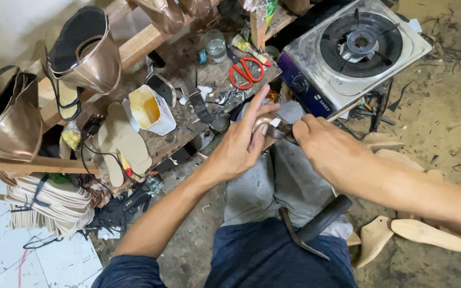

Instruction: The person trims the upper edge of a metallic shoe using pliers and a knife. They repeatedly cut small sections of the shoe's rim, rotate the shoe to access different areas, and inspect the cut edges. The person places the finished shoe on a shelf and picks up another shoe to continue the process.

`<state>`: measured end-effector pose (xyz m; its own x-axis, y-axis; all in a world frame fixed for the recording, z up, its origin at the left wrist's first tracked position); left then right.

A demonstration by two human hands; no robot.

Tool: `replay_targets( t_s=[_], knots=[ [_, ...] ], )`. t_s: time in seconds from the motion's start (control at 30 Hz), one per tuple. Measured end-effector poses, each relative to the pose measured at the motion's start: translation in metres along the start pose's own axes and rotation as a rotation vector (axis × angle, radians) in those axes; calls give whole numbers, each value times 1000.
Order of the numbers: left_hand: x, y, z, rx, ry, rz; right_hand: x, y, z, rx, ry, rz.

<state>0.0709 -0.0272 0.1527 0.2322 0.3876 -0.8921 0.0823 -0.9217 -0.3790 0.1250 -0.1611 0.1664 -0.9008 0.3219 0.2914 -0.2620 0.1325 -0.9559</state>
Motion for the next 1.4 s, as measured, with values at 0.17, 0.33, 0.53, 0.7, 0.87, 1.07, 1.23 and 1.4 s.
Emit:
replay_targets(
  t_s=[0.17, 0.33, 0.53, 0.7, 0.87, 1.07, 1.23, 1.4],
  knots=[
    [-1, -1, 5, -1, 51, 25, -5, 8, 3, -24, 125, -194],
    [13, -3, -1, -9, -47, 132, 7, 32, 2, -423, 49, -152],
    [-1, -7, 0, -18, 67, -36, 11, 15, 3, -268, -62, 66],
    [2, -4, 7, 6, 2, 16, -11, 27, 4, 64, 167, -211],
    [16, -5, 2, 4, -105, 165, 5, 41, 0, -343, 112, -259],
    [15, -13, 1, -15, -65, 145, 16, 37, 7, -265, -19, -72],
    [17, -17, 5, -67, -77, 97, 2, 41, 19, -78, 188, -631],
    [8, -11, 11, -53, -19, 67, -2, 24, 5, -734, 294, -783]
  ],
)
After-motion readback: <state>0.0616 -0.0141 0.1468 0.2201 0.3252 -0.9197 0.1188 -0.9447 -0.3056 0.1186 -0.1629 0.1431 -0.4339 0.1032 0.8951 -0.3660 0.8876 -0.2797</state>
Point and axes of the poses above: each hand's wrist, its own z-axis away from the middle knuckle, its own y-axis out of the palm, x = y × z, the point moved 8 cm from there along -z, towards the middle knuckle, and after that the axes turned 1 degree about -y, right-handed, at the moved point
